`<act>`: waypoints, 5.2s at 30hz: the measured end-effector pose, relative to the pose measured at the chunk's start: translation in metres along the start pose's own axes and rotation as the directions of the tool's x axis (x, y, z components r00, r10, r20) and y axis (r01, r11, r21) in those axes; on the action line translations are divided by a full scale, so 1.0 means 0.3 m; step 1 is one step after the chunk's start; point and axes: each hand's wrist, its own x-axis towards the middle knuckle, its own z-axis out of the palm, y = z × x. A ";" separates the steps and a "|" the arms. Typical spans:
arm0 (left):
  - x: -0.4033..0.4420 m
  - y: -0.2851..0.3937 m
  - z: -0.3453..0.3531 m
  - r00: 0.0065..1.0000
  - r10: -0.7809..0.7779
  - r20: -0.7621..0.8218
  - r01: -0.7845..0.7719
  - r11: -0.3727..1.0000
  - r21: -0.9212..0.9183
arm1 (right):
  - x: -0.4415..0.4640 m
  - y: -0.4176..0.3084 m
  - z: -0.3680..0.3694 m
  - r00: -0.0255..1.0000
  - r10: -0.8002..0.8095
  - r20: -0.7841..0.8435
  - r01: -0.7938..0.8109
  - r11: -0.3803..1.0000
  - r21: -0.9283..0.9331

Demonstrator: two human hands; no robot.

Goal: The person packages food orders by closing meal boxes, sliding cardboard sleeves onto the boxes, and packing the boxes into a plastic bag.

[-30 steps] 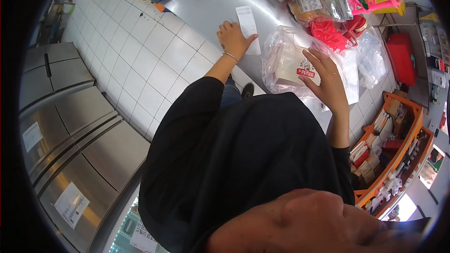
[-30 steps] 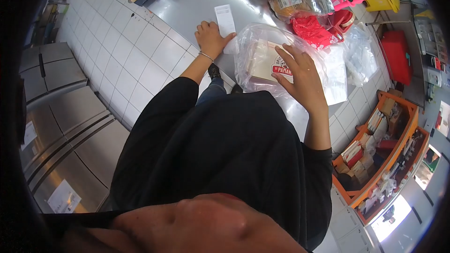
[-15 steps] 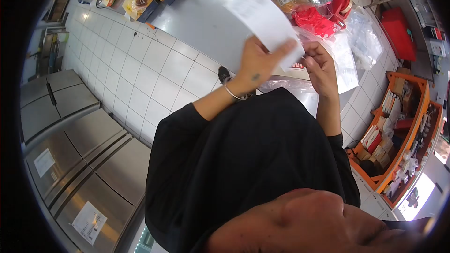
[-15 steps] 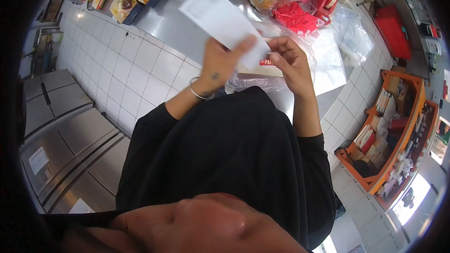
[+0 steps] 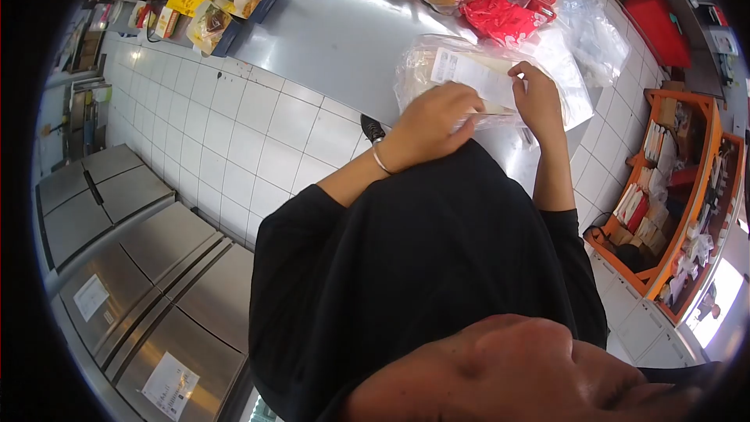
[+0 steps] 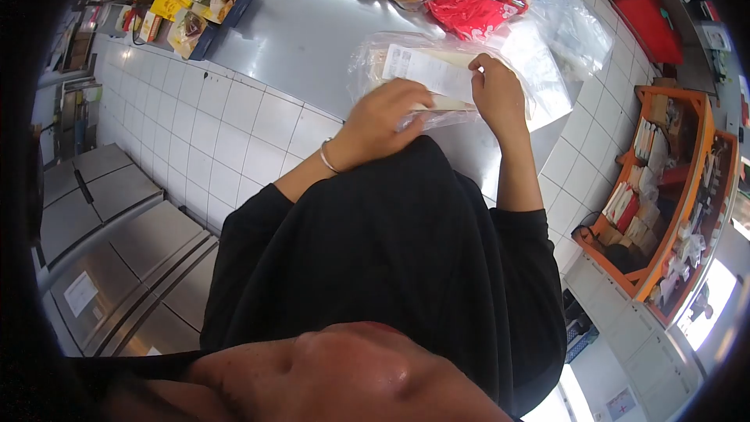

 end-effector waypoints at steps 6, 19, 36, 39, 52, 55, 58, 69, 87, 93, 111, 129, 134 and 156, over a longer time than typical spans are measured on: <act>0.005 -0.012 0.158 0.954 -0.064 0.292 -0.032 0.950 0.312 | 0.004 0.047 -0.035 0.990 -0.140 0.014 0.140 0.983 -0.115; 0.155 0.008 0.169 0.883 -0.265 0.387 0.063 0.885 0.461 | -0.137 -0.275 -0.458 0.663 -0.700 0.265 0.748 0.629 -0.210; 0.179 -0.043 0.288 0.956 -0.102 0.276 -0.073 0.827 0.557 | -0.066 0.310 0.040 0.945 -0.328 0.017 0.323 0.938 0.124; 0.183 -0.055 0.293 0.898 -0.241 0.368 -0.014 0.820 0.572 | -0.078 0.379 0.086 0.960 -0.262 0.101 0.247 0.960 0.134; 0.111 -0.153 0.016 0.870 0.094 0.484 -0.196 0.967 0.165 | 0.023 0.132 0.216 0.807 -0.568 -0.164 0.587 0.802 0.112; 0.059 -0.087 -0.111 0.917 -0.021 0.398 -0.141 0.917 0.374 | -0.012 0.140 0.274 0.888 -0.430 -0.163 0.458 0.789 0.411; 0.091 -0.005 -0.279 0.789 -0.266 0.554 -0.214 0.726 0.653 | 0.010 0.103 0.197 0.914 -0.374 -0.155 0.398 0.760 0.514; 0.190 0.199 -0.554 0.994 -0.041 0.098 -0.019 0.838 0.545 | 0.030 -0.011 0.168 0.979 -0.089 -0.182 0.184 0.769 0.612; 0.039 -0.211 0.199 0.969 -0.190 -0.160 0.134 0.942 -0.307 | 0.055 -0.039 0.163 0.921 -0.379 0.094 0.161 0.587 0.793; 0.038 -0.180 0.133 0.972 -0.226 -0.064 0.198 0.933 -0.300 | 0.059 -0.084 0.153 0.987 -0.147 -0.058 0.129 0.533 0.836; 0.225 -0.305 -0.010 0.950 0.302 -0.078 -0.282 0.939 0.198 | -0.020 -0.079 -0.197 0.880 -0.407 -0.245 0.474 0.781 0.407; 0.127 0.091 -0.817 0.915 -0.402 -0.049 0.404 0.912 0.068 | 0.195 -0.411 0.007 0.318 -0.665 -0.676 0.947 0.250 0.200; 0.073 -0.030 -0.822 0.998 0.058 -0.005 -0.029 0.573 0.819 | 0.173 -0.479 0.402 0.841 -0.477 0.255 -0.335 -0.088 0.938; 0.001 -0.721 -0.499 0.767 -0.563 -0.307 0.573 0.817 -0.064 | 0.622 -0.266 0.336 0.958 0.283 0.039 -0.199 0.561 0.804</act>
